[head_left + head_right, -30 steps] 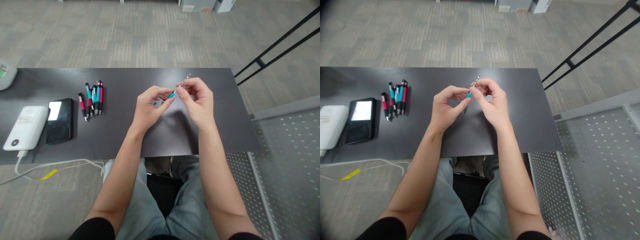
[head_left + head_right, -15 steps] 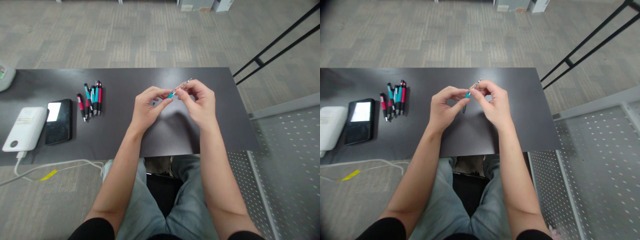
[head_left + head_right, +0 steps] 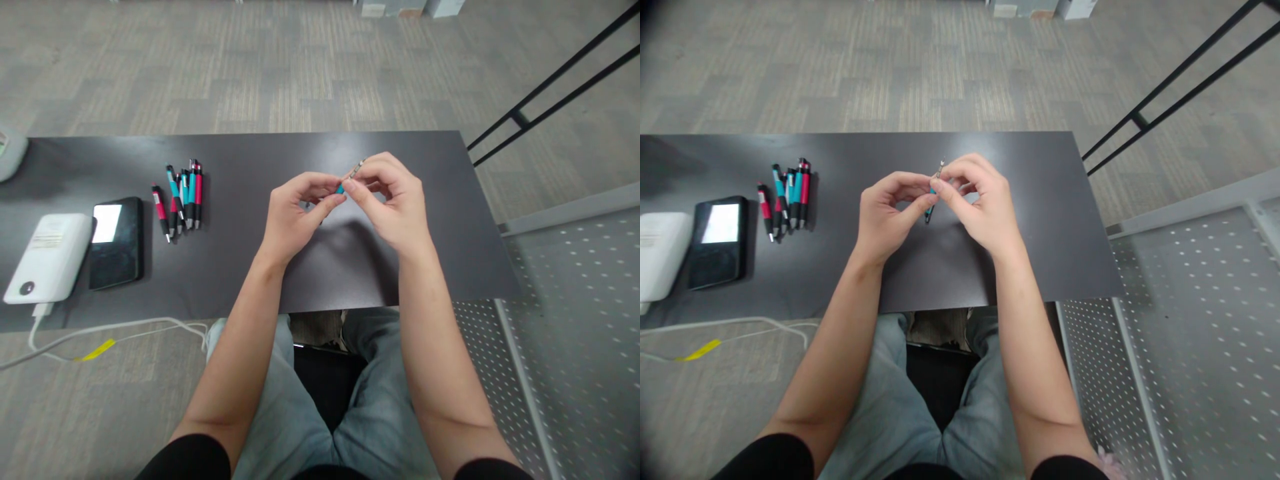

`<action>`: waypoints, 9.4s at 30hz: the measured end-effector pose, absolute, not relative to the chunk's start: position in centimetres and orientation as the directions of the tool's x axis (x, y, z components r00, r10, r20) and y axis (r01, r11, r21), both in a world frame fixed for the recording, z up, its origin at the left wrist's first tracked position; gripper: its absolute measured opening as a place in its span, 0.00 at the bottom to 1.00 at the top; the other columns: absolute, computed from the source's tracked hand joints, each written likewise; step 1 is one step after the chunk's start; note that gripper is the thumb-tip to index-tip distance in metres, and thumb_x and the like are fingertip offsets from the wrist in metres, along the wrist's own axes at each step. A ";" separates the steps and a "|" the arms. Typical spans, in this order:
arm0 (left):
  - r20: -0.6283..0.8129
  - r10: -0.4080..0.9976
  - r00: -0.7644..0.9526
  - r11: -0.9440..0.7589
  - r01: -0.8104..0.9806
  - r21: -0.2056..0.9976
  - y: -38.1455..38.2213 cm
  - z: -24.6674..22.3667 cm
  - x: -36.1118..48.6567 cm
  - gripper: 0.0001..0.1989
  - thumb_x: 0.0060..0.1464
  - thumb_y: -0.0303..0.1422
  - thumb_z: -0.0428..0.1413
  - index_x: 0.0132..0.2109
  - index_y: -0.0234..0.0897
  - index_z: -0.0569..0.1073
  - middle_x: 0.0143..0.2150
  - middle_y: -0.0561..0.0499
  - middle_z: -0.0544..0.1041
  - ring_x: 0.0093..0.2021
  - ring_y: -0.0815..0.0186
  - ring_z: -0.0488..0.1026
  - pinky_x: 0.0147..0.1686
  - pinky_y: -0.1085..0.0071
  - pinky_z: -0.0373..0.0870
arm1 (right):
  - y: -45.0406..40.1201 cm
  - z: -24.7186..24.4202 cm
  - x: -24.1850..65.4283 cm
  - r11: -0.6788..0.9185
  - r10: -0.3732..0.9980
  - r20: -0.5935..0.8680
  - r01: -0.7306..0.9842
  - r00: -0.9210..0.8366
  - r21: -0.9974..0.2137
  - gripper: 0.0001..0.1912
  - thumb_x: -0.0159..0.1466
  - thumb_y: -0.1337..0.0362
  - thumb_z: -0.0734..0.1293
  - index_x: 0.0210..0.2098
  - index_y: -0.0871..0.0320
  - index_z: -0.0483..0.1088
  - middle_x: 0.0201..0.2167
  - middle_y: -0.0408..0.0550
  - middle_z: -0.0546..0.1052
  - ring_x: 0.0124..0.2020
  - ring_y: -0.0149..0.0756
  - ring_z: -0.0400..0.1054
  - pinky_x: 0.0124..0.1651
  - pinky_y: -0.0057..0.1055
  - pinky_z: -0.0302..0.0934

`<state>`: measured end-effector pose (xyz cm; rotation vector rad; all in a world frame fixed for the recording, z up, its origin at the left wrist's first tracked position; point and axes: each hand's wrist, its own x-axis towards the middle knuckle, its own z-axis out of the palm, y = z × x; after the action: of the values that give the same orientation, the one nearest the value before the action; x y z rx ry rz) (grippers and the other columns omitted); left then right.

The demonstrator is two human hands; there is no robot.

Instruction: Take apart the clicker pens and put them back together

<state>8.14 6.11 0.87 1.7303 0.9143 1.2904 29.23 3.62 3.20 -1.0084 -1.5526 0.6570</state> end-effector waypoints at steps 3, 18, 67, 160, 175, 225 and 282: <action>0.424 0.882 0.204 -0.435 0.012 0.900 6.0 0.8 8.3 0.24 0.72 0.61 0.77 0.53 0.48 0.88 0.46 0.50 0.93 0.43 0.56 0.90 0.48 0.51 0.88 | 3.8 2.8 29.3 0.538 0.837 0.546 0.241 -0.039 -0.808 0.09 0.82 0.51 0.82 0.49 0.48 0.90 0.50 0.49 0.87 0.45 0.41 0.78 0.50 0.42 0.76; 0.445 0.886 -0.130 -0.445 0.034 0.895 9.5 -1.5 6.1 0.25 0.72 0.60 0.76 0.57 0.48 0.85 0.50 0.49 0.89 0.47 0.58 0.90 0.43 0.64 0.86 | 3.2 2.7 25.7 -0.014 0.999 -0.039 0.776 -0.013 -0.631 0.16 0.78 0.49 0.79 0.55 0.52 0.79 0.48 0.54 0.88 0.48 0.54 0.81 0.52 0.46 0.73; 0.383 0.886 0.262 -0.444 0.237 0.864 8.0 0.0 5.7 0.13 0.64 0.50 0.78 0.47 0.50 0.94 0.43 0.46 0.87 0.41 0.54 0.82 0.44 0.57 0.82 | 5.5 1.2 33.0 0.219 0.909 0.249 0.127 0.334 -0.967 0.25 0.71 0.34 0.84 0.54 0.44 0.88 0.49 0.47 0.90 0.59 0.52 0.89 0.52 0.45 0.88; 0.397 0.842 0.365 -0.505 0.276 0.818 7.1 0.8 5.6 0.17 0.73 0.54 0.74 0.53 0.49 0.96 0.48 0.45 0.91 0.48 0.52 0.85 0.53 0.55 0.86 | 4.3 1.8 33.0 0.228 0.974 0.228 0.149 -0.015 -0.962 0.33 0.62 0.37 0.93 0.54 0.44 0.83 0.49 0.47 0.91 0.47 0.47 0.85 0.52 0.45 0.82; 0.367 0.864 0.344 -0.458 0.233 0.858 7.2 0.7 5.7 0.22 0.69 0.57 0.76 0.54 0.46 0.94 0.49 0.44 0.93 0.47 0.52 0.88 0.51 0.55 0.85 | 4.2 1.6 32.2 0.168 0.985 0.160 0.143 -0.065 -0.975 0.34 0.60 0.34 0.94 0.52 0.45 0.86 0.49 0.48 0.91 0.45 0.46 0.83 0.53 0.45 0.82; 0.351 0.865 0.358 -0.471 0.342 0.813 7.0 1.1 6.2 0.17 0.77 0.54 0.68 0.49 0.47 0.90 0.48 0.45 0.90 0.50 0.51 0.85 0.51 0.56 0.83 | 4.1 2.5 31.7 0.253 0.955 0.297 0.453 0.027 -0.855 0.40 0.75 0.19 0.75 0.33 0.48 0.70 0.30 0.44 0.70 0.35 0.43 0.64 0.42 0.41 0.66; 0.388 0.920 0.055 -0.371 0.445 0.815 7.6 1.6 2.9 0.06 0.74 0.41 0.71 0.47 0.46 0.87 0.45 0.50 0.91 0.45 0.56 0.86 0.51 0.59 0.84 | 5.5 -0.4 24.7 0.250 0.968 0.149 0.693 -0.204 -0.676 0.07 0.81 0.64 0.75 0.56 0.50 0.84 0.55 0.52 0.84 0.47 0.48 0.79 0.58 0.45 0.75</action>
<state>2.87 7.63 1.64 1.8523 1.3620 1.2796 24.68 5.50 -0.40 -1.5059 -1.9725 0.6446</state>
